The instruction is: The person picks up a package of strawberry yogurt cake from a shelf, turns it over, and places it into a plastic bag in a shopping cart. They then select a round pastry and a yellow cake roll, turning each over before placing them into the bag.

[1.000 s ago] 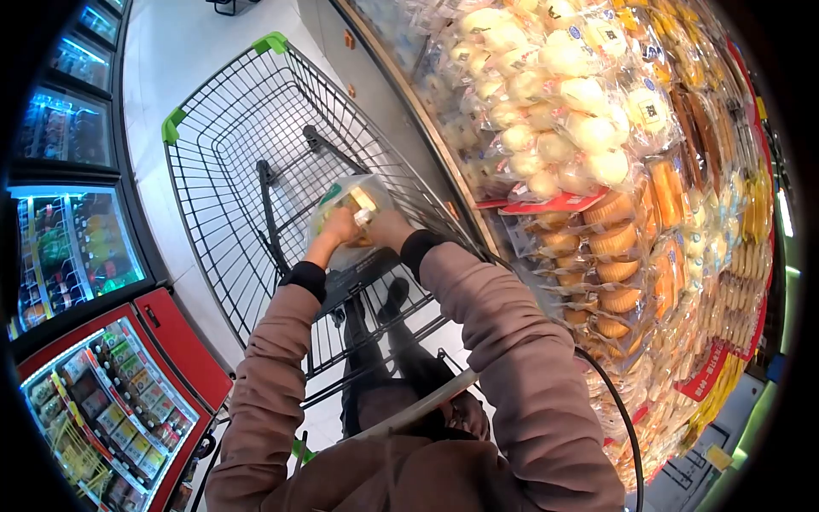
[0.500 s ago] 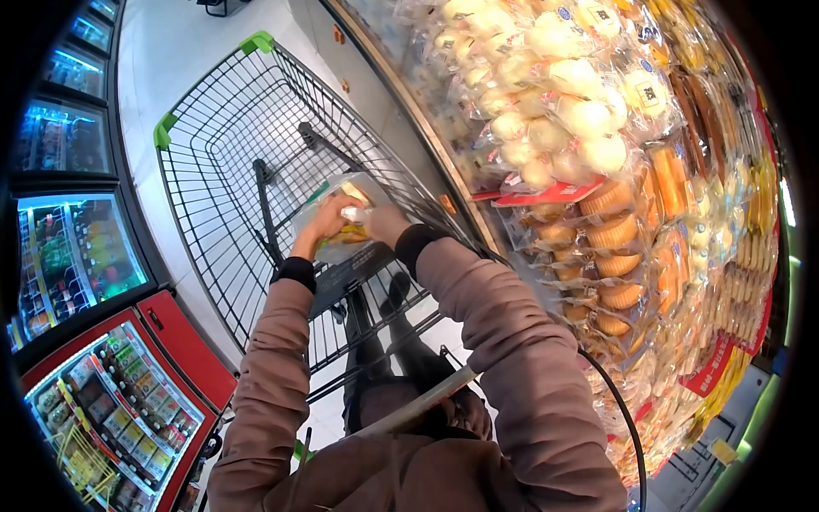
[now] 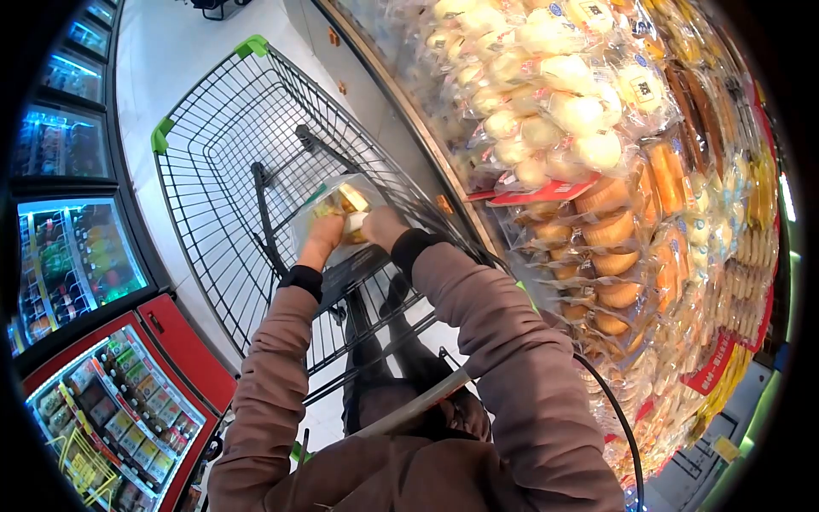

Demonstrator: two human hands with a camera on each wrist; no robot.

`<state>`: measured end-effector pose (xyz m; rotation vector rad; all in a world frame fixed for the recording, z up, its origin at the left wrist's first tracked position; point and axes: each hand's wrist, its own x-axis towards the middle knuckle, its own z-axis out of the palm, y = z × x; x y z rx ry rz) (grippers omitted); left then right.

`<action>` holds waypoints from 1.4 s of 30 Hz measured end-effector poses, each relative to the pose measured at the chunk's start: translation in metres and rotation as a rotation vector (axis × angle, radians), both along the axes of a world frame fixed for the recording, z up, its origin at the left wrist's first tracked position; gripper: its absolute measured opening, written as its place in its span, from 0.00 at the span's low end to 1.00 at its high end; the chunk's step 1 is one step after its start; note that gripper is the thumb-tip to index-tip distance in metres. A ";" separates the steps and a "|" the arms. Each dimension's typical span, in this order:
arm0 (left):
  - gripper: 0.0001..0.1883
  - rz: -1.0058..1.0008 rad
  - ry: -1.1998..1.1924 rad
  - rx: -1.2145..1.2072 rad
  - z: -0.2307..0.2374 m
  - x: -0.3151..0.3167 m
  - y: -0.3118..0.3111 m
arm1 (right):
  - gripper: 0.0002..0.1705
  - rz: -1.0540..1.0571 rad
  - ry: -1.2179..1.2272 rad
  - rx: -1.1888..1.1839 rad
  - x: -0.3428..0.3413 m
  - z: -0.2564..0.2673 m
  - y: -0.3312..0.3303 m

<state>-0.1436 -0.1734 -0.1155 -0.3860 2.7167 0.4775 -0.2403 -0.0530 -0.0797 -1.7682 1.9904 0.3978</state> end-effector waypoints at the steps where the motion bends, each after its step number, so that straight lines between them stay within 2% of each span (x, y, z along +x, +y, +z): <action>1: 0.09 -0.033 0.004 0.009 -0.001 -0.003 0.003 | 0.13 -0.068 -0.021 0.047 0.000 0.005 -0.001; 3: 0.08 -0.096 0.007 0.022 -0.004 -0.005 0.008 | 0.15 -0.201 -0.069 0.135 0.001 0.013 -0.005; 6: 0.10 -0.296 -0.083 -0.006 -0.010 -0.011 0.012 | 0.14 -0.240 -0.088 0.125 0.000 0.004 -0.005; 9: 0.10 -0.231 -0.037 -0.160 -0.020 0.005 0.017 | 0.13 -0.337 -0.151 0.037 0.000 -0.002 -0.001; 11: 0.10 -0.205 -0.020 -0.104 -0.050 0.008 0.019 | 0.14 -0.188 -0.059 0.049 0.001 -0.012 0.000; 12: 0.10 -0.190 -0.016 -0.077 -0.050 0.009 0.019 | 0.15 -0.111 -0.018 0.054 0.004 -0.012 0.000; 14: 0.11 -0.195 -0.011 -0.020 -0.049 0.006 0.020 | 0.14 -0.115 -0.030 0.031 0.005 -0.013 0.001; 18: 0.11 -0.237 -0.039 0.065 -0.013 0.003 0.017 | 0.14 -0.064 0.025 0.052 0.004 0.011 -0.003; 21: 0.15 0.014 -0.272 0.432 0.037 0.003 0.016 | 0.15 -0.055 -0.023 0.303 0.002 0.039 -0.027; 24: 0.18 0.038 0.016 0.703 0.061 0.033 0.017 | 0.16 -0.025 0.051 0.345 0.002 0.046 -0.038; 25: 0.18 -0.007 0.003 0.628 0.070 0.038 0.016 | 0.16 -0.183 0.010 0.320 0.003 0.059 -0.042; 27: 0.18 -0.086 -0.030 0.480 0.087 0.047 0.017 | 0.15 -0.074 0.009 0.268 0.001 0.074 -0.039; 28: 0.18 -0.036 -0.093 0.427 0.085 0.050 0.020 | 0.15 -0.025 0.013 0.223 0.003 0.079 -0.037; 30: 0.18 0.059 -0.207 0.320 0.082 0.045 0.027 | 0.15 -0.090 -0.016 0.131 0.012 0.096 -0.035; 31: 0.18 0.025 -0.201 0.322 0.087 0.045 0.030 | 0.14 -0.134 -0.022 0.092 0.014 0.110 -0.029; 33: 0.18 -0.046 -0.185 0.330 0.096 0.047 0.037 | 0.13 -0.078 -0.015 0.029 0.018 0.127 -0.014; 36: 0.17 -0.031 -0.247 0.213 0.079 0.047 0.045 | 0.13 -0.077 -0.028 -0.027 0.023 0.144 0.013; 37: 0.16 -0.091 -0.178 0.228 0.064 0.052 0.042 | 0.13 -0.087 -0.043 -0.047 0.023 0.152 0.020; 39: 0.16 -0.119 -0.116 0.147 0.071 0.053 0.041 | 0.14 -0.059 -0.054 -0.052 0.019 0.169 0.033; 42: 0.16 -0.116 -0.006 0.153 0.104 0.057 0.047 | 0.13 -0.071 -0.049 -0.093 0.012 0.195 0.051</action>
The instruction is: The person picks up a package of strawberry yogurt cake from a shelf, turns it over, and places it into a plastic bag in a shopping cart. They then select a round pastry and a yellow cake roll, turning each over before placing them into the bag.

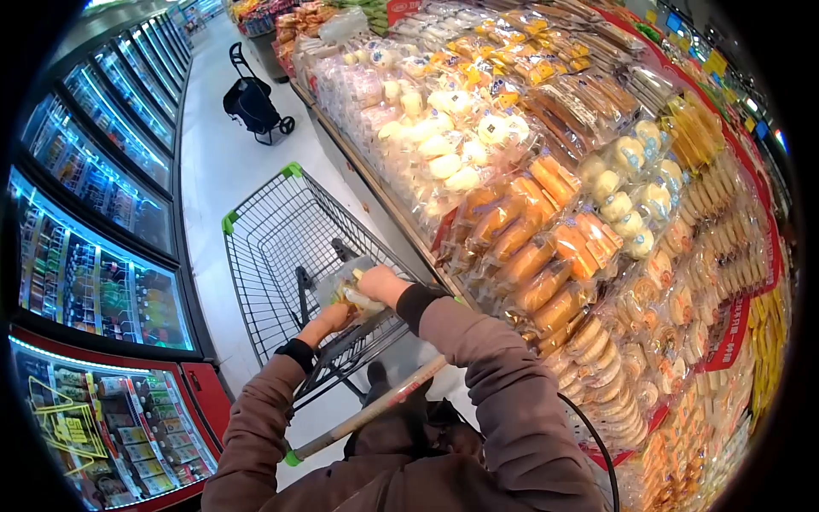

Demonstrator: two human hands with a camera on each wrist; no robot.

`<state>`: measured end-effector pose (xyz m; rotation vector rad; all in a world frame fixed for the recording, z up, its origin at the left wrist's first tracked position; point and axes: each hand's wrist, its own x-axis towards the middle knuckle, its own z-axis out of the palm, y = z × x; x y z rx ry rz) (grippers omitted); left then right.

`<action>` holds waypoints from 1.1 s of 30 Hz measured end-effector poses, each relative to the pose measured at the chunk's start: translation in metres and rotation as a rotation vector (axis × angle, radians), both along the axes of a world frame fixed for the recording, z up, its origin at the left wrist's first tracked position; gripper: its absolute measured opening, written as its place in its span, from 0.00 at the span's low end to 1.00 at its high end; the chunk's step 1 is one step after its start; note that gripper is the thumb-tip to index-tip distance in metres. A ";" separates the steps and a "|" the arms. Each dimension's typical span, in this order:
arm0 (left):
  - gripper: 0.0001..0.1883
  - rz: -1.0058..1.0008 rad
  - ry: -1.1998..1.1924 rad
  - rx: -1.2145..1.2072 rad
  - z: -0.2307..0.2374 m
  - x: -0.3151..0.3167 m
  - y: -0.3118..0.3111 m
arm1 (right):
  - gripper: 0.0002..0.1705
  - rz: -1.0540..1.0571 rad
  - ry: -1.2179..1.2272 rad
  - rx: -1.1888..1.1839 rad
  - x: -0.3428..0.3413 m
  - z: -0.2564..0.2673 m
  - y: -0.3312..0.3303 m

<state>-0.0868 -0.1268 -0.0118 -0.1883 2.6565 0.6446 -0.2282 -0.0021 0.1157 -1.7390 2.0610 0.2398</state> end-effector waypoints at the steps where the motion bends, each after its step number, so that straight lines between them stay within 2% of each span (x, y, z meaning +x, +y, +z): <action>1: 0.16 0.010 0.037 0.026 0.019 0.004 0.005 | 0.13 -0.022 -0.012 -0.031 -0.001 0.006 0.004; 7: 0.16 0.099 0.200 0.143 0.124 0.066 0.057 | 0.12 0.000 0.008 -0.061 0.005 0.047 0.030; 9: 0.15 0.126 0.239 0.150 0.144 0.098 0.079 | 0.13 -0.046 -0.027 -0.089 0.011 0.049 0.036; 10: 0.15 0.181 0.148 0.164 0.151 0.111 0.086 | 0.13 -0.070 -0.047 -0.102 0.015 0.051 0.040; 12: 0.17 0.256 0.199 0.199 0.172 0.135 0.102 | 0.14 -0.103 -0.084 -0.080 0.020 0.058 0.050; 15: 0.18 0.353 0.396 0.131 0.165 0.168 0.116 | 0.16 -0.169 -0.123 -0.067 0.028 0.058 0.064; 17: 0.19 0.417 0.304 0.150 0.168 0.186 0.128 | 0.18 -0.203 -0.185 -0.092 0.026 0.037 0.077; 20: 0.19 0.471 0.308 0.162 0.157 0.216 0.146 | 0.16 -0.240 -0.114 0.044 0.038 0.052 0.101; 22: 0.20 0.506 0.289 0.188 0.154 0.232 0.159 | 0.18 -0.291 -0.112 -0.057 0.045 0.048 0.120; 23: 0.21 0.575 0.140 0.175 0.154 0.240 0.162 | 0.19 -0.327 -0.105 -0.129 0.050 0.039 0.132; 25: 0.22 0.600 0.184 0.034 0.159 0.252 0.169 | 0.22 -0.388 -0.040 -0.289 0.066 0.032 0.160; 29: 0.26 0.602 0.260 -0.239 0.154 0.270 0.174 | 0.21 -0.422 0.113 -0.244 0.074 0.015 0.194; 31: 0.27 0.619 0.286 -0.366 0.150 0.269 0.179 | 0.20 -0.377 0.116 -0.408 0.079 0.014 0.210; 33: 0.27 0.635 0.289 -0.377 0.152 0.268 0.182 | 0.20 -0.355 0.116 -0.588 0.086 0.010 0.217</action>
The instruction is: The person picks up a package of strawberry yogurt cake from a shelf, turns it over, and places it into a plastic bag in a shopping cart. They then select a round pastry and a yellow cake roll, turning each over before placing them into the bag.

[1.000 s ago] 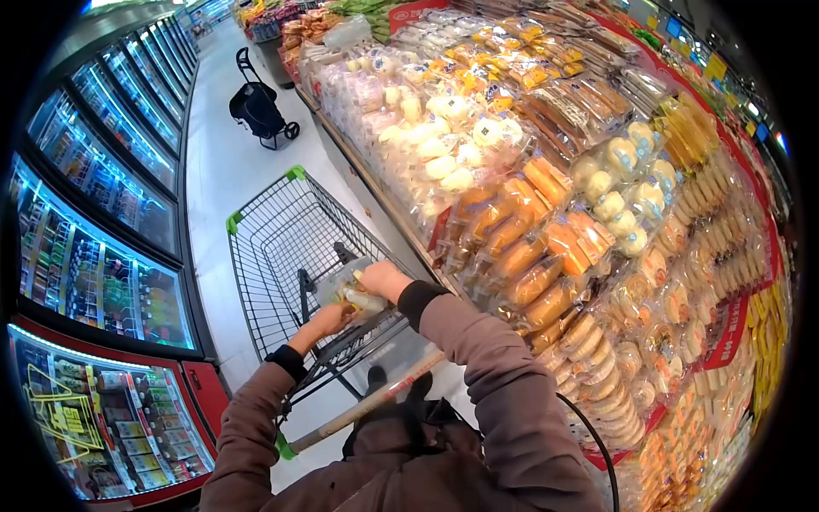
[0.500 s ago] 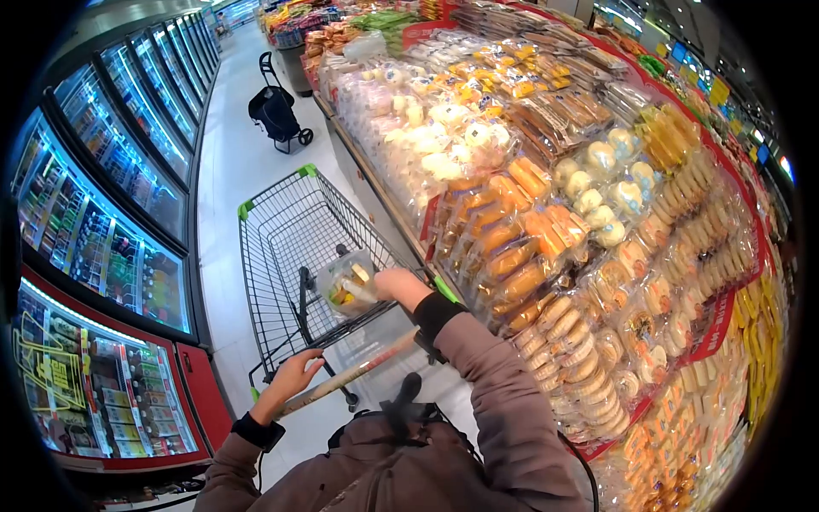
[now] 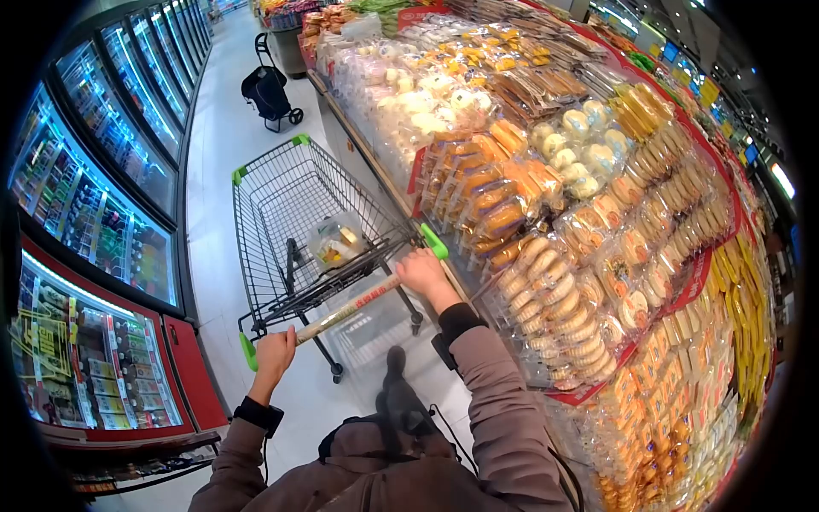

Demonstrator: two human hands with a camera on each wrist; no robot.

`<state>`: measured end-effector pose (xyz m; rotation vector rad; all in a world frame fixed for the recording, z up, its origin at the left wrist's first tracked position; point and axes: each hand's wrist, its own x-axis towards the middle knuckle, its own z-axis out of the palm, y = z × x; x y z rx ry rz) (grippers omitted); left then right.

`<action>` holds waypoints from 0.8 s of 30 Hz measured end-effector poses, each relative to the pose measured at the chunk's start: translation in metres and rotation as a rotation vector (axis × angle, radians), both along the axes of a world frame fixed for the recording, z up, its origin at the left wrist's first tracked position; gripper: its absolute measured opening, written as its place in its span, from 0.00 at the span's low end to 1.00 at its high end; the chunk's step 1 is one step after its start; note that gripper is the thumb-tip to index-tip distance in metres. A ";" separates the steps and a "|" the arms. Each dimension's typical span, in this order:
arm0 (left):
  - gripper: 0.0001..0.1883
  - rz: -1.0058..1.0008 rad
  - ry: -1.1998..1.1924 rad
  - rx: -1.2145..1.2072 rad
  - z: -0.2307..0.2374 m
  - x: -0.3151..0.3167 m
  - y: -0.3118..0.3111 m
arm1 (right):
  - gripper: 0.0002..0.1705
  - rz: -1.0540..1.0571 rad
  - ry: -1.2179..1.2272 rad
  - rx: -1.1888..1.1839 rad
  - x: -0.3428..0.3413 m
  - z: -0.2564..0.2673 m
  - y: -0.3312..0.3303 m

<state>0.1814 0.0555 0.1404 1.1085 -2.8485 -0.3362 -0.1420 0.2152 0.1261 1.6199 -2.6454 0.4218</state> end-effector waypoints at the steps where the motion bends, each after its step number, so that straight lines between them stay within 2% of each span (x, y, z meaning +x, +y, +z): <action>1: 0.27 0.000 0.004 -0.006 0.001 -0.002 0.002 | 0.20 0.003 0.013 -0.027 0.003 -0.003 0.002; 8: 0.25 0.015 0.003 -0.027 0.000 0.008 0.015 | 0.20 0.018 0.108 -0.114 0.016 -0.006 0.016; 11: 0.24 -0.020 0.000 -0.040 0.000 0.016 0.022 | 0.12 0.027 0.140 0.107 0.023 -0.003 0.023; 12: 0.24 -0.027 0.002 -0.047 -0.001 0.018 0.024 | 0.10 0.018 0.163 0.103 0.025 -0.004 0.024; 15: 0.24 -0.051 0.020 -0.048 0.002 0.025 0.033 | 0.11 0.022 0.152 0.252 0.033 0.001 0.029; 18: 0.24 -0.059 0.023 -0.025 0.004 0.031 0.042 | 0.13 -0.011 0.027 0.339 0.037 0.009 0.034; 22: 0.22 -0.084 0.026 -0.034 0.004 0.039 0.056 | 0.16 -0.079 -0.090 0.373 0.045 0.018 0.042; 24: 0.22 -0.089 0.040 -0.033 0.003 0.042 0.062 | 0.19 0.008 -0.032 0.334 0.047 0.018 0.051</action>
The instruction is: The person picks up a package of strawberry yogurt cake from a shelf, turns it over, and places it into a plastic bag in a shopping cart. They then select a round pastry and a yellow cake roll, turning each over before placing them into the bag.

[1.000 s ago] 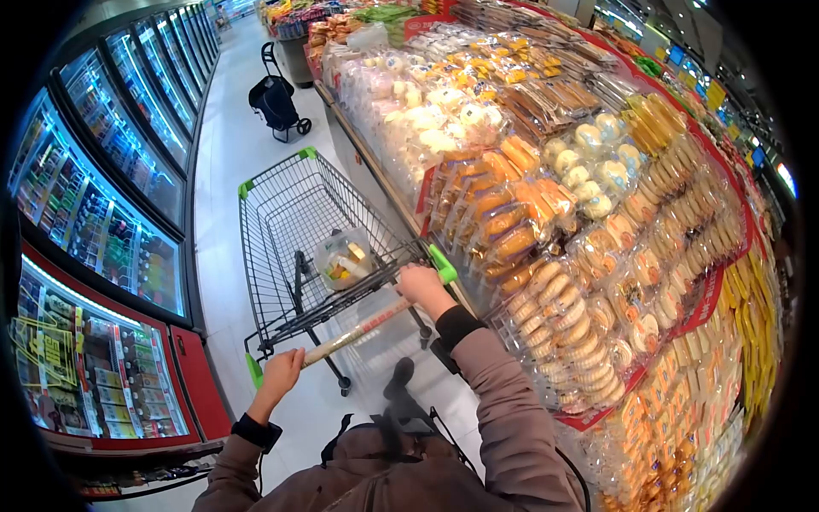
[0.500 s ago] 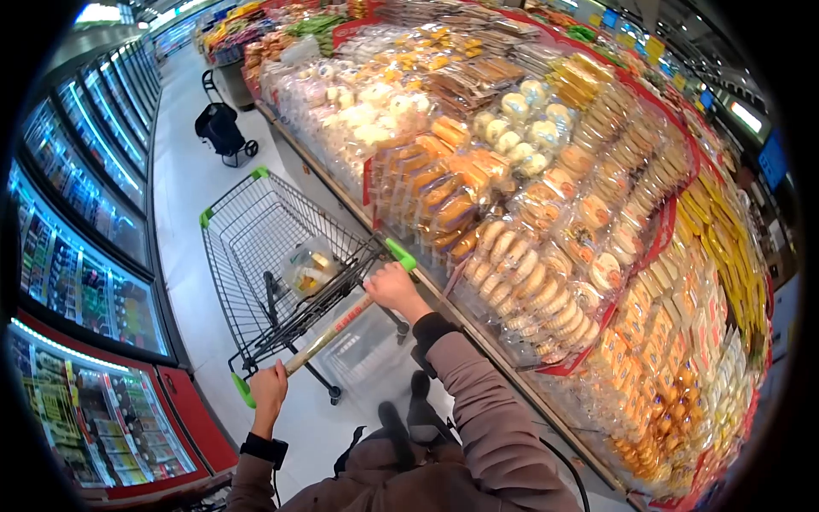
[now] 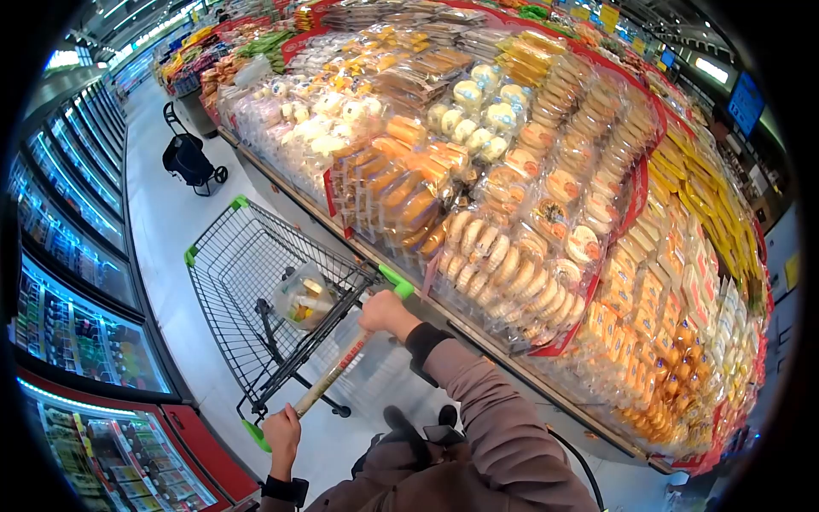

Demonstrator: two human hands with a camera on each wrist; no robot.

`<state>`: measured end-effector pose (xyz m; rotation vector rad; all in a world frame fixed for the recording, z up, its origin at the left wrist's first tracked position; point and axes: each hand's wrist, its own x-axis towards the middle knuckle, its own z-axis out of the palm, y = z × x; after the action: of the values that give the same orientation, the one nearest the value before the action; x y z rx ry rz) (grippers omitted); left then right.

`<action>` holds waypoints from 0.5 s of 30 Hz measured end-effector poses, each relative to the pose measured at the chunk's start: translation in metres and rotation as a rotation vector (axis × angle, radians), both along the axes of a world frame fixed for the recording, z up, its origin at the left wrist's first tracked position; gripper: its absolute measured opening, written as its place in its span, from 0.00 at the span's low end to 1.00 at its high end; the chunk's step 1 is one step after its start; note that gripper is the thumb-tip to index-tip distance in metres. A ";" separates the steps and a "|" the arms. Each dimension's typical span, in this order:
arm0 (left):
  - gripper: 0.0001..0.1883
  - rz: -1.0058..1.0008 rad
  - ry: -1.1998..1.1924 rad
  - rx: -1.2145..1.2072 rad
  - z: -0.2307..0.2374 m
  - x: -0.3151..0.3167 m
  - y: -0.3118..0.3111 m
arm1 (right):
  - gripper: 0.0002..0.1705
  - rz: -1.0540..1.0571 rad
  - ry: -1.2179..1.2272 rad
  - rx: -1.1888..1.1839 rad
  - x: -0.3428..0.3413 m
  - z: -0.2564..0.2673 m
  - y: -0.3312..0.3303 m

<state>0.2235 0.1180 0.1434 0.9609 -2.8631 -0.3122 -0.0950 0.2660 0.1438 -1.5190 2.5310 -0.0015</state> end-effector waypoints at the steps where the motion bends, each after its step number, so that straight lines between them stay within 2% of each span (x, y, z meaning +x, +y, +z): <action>1: 0.22 0.001 -0.005 -0.002 0.000 0.001 0.004 | 0.21 0.046 0.020 -0.020 0.001 0.000 0.006; 4: 0.22 -0.008 -0.005 -0.001 0.000 0.006 0.016 | 0.21 -0.073 -0.057 -0.036 0.010 0.007 0.021; 15: 0.22 -0.073 -0.022 0.044 0.002 0.002 0.060 | 0.22 -0.157 -0.117 -0.012 0.012 0.014 0.074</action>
<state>0.2258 0.1781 0.1454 0.8740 -2.9277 -0.3744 -0.0831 0.3402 0.1581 -1.2807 2.5528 -0.1240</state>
